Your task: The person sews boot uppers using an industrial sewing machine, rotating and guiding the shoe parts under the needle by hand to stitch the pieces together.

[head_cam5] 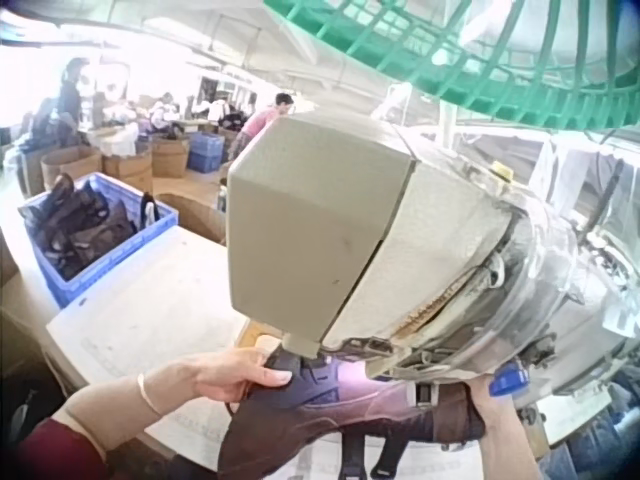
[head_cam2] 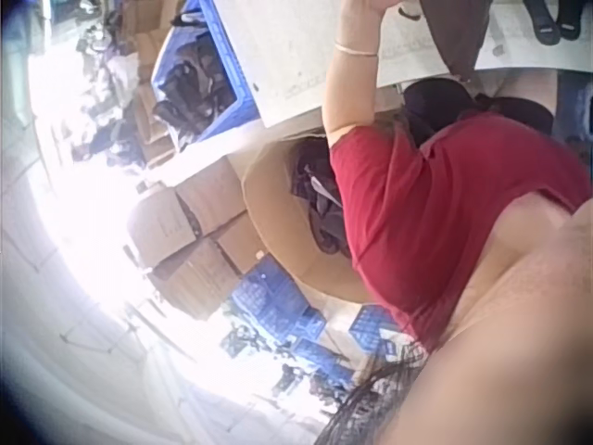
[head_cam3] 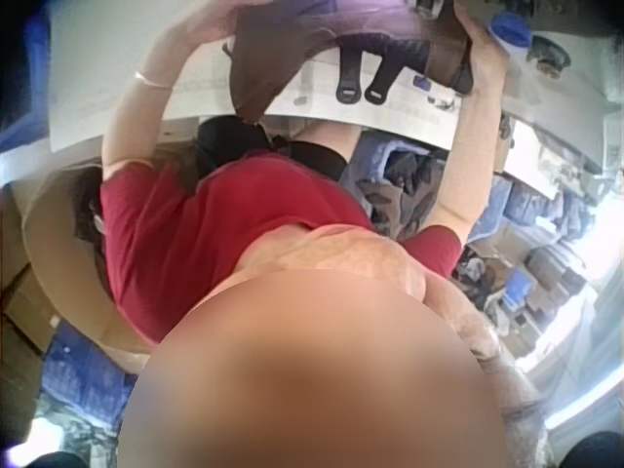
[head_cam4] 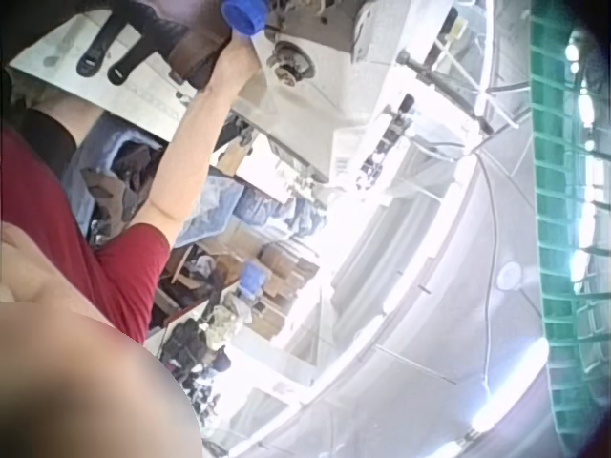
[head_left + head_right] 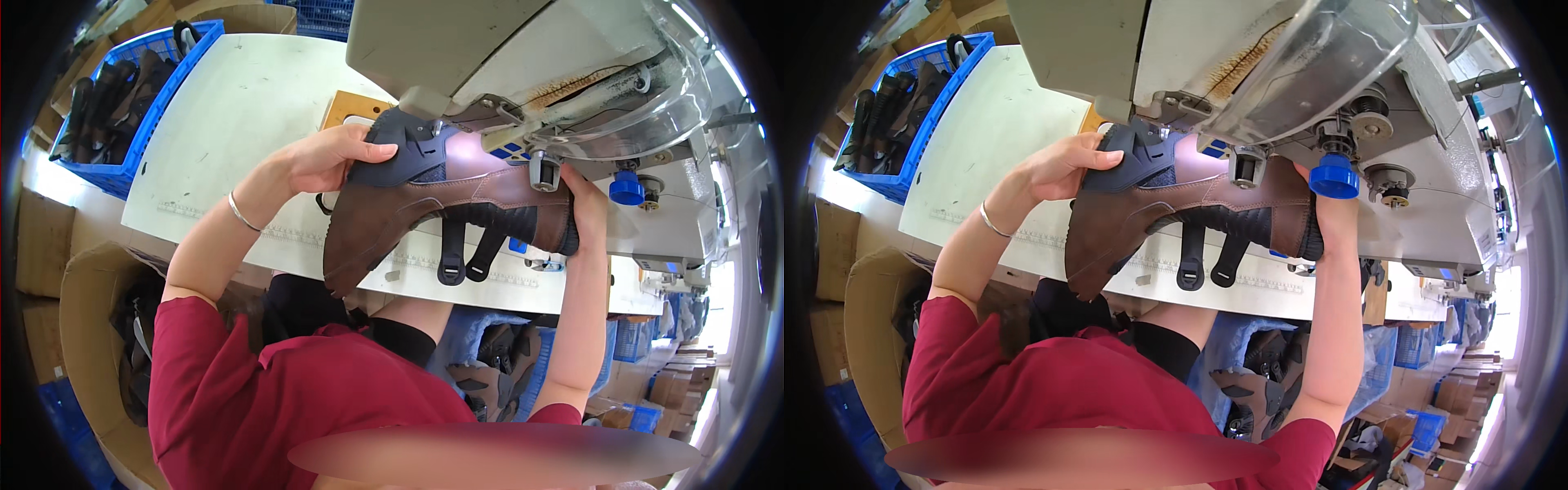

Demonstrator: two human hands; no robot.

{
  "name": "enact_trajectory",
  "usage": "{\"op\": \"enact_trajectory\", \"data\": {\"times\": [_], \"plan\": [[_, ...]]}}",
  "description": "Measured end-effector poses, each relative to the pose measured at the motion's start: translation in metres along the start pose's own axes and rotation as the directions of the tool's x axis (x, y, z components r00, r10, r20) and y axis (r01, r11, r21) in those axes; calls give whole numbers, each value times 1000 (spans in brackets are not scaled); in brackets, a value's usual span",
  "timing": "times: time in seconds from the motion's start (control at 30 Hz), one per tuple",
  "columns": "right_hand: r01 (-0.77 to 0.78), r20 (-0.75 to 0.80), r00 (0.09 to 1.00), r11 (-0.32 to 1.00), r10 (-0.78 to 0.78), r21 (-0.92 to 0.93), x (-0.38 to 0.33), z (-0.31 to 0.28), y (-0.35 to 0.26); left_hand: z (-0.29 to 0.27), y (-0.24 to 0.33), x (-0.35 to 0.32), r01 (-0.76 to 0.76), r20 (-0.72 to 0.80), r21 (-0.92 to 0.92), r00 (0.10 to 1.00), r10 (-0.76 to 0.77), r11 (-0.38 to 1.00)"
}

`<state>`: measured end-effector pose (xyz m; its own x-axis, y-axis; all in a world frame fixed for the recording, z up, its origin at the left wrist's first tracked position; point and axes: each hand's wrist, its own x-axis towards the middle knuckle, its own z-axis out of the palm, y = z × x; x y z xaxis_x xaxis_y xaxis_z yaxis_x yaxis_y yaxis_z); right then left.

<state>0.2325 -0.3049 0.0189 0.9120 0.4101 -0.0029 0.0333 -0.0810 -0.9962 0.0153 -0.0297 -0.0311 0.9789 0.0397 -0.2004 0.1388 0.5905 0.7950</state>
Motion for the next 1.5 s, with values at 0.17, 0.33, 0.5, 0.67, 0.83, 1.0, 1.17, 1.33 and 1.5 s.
{"op": "enact_trajectory", "data": {"times": [0.17,0.33,0.5,0.67,0.83,1.0,1.17,1.33,1.5], "plan": [[88,72,994,985,-78,-147,-19,18,-8,-23,-2,5,77,101,96,991,-87,992],[171,-100,982,976,-158,133,-65,65,-17,-30,25,14,-80,93,369,994,49,926],[79,-69,995,996,-76,29,-60,65,-23,-32,20,14,-48,34,366,999,38,929],[51,-62,997,997,-47,59,-61,64,-22,-34,23,15,-44,22,362,999,39,931],[167,-99,981,985,-169,-33,-69,74,-28,-34,33,19,-29,19,399,1000,23,916],[141,-129,983,989,-134,40,-73,74,-27,-27,36,19,-53,46,398,998,38,916],[94,-128,988,995,-91,22,-70,71,-27,-27,34,18,-85,35,378,996,77,922],[89,-140,985,993,-98,-72,-67,66,-22,-22,35,15,-80,18,384,997,79,920],[84,-149,984,991,-99,-103,-75,72,-26,-23,37,12,-71,67,358,996,51,931]]}}
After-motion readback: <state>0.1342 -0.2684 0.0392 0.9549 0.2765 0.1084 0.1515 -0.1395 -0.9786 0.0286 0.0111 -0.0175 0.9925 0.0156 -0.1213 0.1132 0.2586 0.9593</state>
